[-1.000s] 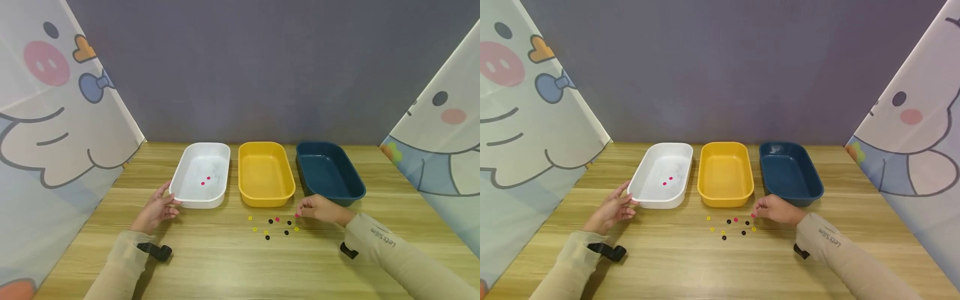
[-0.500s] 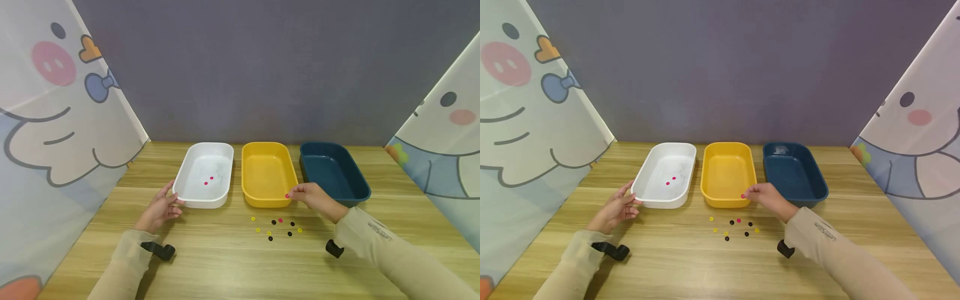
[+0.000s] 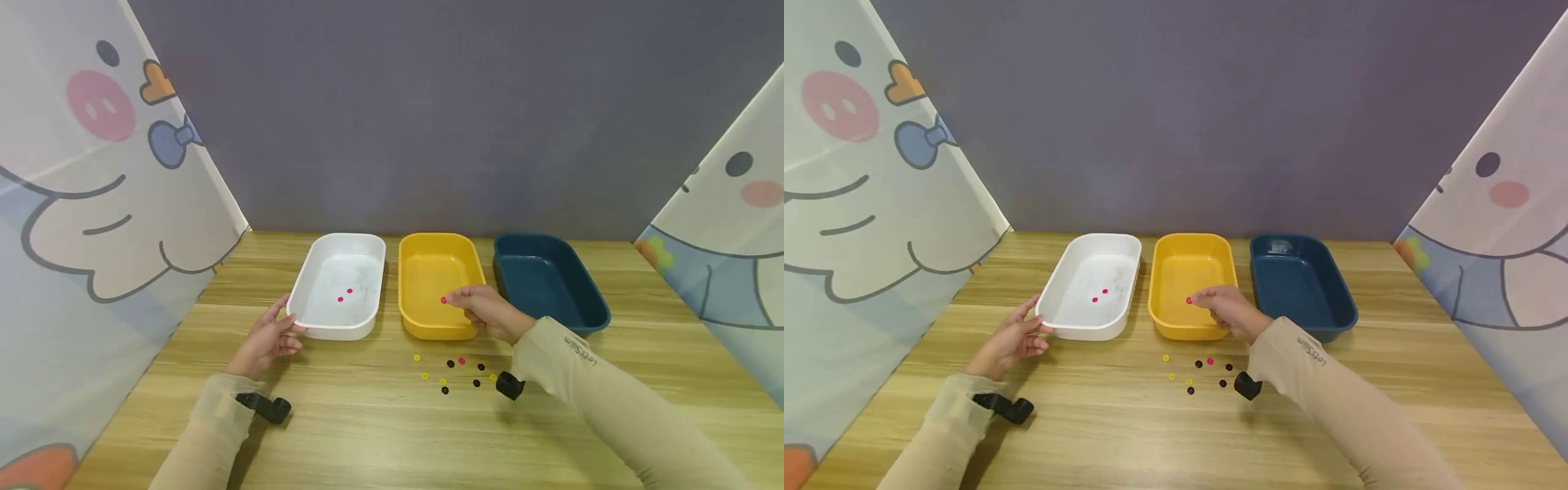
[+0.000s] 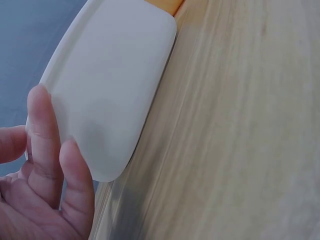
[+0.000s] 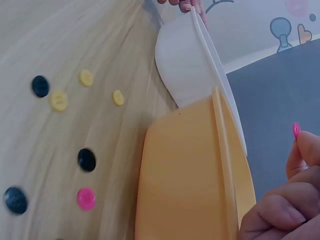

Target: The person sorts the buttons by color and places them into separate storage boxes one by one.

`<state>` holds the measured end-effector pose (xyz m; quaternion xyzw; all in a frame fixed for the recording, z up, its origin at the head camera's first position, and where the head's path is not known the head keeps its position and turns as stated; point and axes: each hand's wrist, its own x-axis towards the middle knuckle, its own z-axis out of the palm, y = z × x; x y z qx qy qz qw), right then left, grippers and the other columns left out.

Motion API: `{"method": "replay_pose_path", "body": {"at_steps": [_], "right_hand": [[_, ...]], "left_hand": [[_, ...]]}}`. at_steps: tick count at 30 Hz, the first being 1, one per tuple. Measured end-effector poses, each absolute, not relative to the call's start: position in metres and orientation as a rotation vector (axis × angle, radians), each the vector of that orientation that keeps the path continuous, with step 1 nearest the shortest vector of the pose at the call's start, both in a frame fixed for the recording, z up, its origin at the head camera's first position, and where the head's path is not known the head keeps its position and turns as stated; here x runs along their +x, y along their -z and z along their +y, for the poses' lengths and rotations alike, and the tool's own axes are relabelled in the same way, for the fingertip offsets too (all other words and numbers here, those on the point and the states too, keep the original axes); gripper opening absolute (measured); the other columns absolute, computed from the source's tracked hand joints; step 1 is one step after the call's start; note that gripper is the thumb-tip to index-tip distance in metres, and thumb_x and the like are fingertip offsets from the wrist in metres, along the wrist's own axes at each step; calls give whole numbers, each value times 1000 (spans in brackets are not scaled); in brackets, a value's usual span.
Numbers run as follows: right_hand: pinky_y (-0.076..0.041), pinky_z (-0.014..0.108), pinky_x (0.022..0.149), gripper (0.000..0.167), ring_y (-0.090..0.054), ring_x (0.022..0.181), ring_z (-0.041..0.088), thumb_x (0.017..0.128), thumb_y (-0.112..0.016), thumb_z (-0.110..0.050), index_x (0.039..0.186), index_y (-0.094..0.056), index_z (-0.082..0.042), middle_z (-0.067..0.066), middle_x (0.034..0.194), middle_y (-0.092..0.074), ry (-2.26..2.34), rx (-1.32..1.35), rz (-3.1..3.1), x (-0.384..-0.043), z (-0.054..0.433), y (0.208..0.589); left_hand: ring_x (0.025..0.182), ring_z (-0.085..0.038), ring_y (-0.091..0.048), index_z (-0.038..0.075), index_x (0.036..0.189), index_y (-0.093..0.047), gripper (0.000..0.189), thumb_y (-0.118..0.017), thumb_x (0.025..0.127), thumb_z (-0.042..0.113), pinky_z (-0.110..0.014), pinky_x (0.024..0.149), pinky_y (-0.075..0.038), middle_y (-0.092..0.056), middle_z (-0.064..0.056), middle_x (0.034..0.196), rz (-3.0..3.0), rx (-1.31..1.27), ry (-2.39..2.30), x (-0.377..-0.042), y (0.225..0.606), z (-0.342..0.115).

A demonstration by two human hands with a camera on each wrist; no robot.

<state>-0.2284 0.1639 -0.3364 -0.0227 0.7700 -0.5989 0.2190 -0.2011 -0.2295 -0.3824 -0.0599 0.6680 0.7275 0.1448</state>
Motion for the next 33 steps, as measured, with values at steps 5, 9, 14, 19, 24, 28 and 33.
{"method": "replay_pose_path", "body": {"at_steps": [5,9,14,19,24,28,33], "right_hand": [[-24,19,46,30,-25,45,8,100,-50,-15,121,-55,7,-2,79,-47,1676,-84,2118,-235,149,335],[-24,20,46,31,-25,46,8,100,-50,-15,121,-56,7,-1,87,-50,1732,-101,2092,-240,136,333],[-23,20,46,29,-24,46,8,99,-52,-16,119,-58,6,-3,69,-41,1774,-118,2075,-247,113,328],[-22,20,45,31,-22,45,8,98,-54,-16,120,-59,5,-4,59,-35,1734,-113,2083,-258,97,326],[-20,20,44,32,-21,44,8,97,-56,-16,121,-60,6,-5,61,-41,1705,-81,2134,-273,86,326],[-21,20,44,29,-22,44,8,96,-58,-16,117,-63,3,-5,71,-51,1691,-77,2209,-283,71,325],[-24,21,44,24,-23,42,9,96,-58,-19,114,-67,-6,0,68,-49,1613,-52,2292,-293,51,321]], "left_hand": [[50,-6,-59,18,155,0,61,-34,105,12,-23,55,-49,-67,6,71,1945,-176,-2089,-200,383,-229],[50,-6,-59,18,155,-1,61,-34,105,12,-23,54,-49,-67,6,71,1950,-173,-2087,-202,384,-227],[49,-5,-58,17,155,-1,60,-33,105,11,-22,53,-49,-67,5,70,1956,-159,-2105,-201,386,-228],[47,-5,-57,16,155,-3,59,-33,105,10,-22,52,-49,-66,7,68,1971,-180,-2110,-199,388,-226],[46,-5,-56,16,155,-4,59,-34,105,10,-21,52,-48,-66,6,68,1992,-187,-2112,-200,390,-222],[46,-5,-55,16,155,-5,59,-34,105,10,-21,51,-48,-65,6,68,2008,-189,-2116,-200,390,-221],[45,-5,-55,16,155,-4,59,-34,105,10,-21,51,-47,-65,6,68,2005,-214,-2124,-199,388,-224]]}}
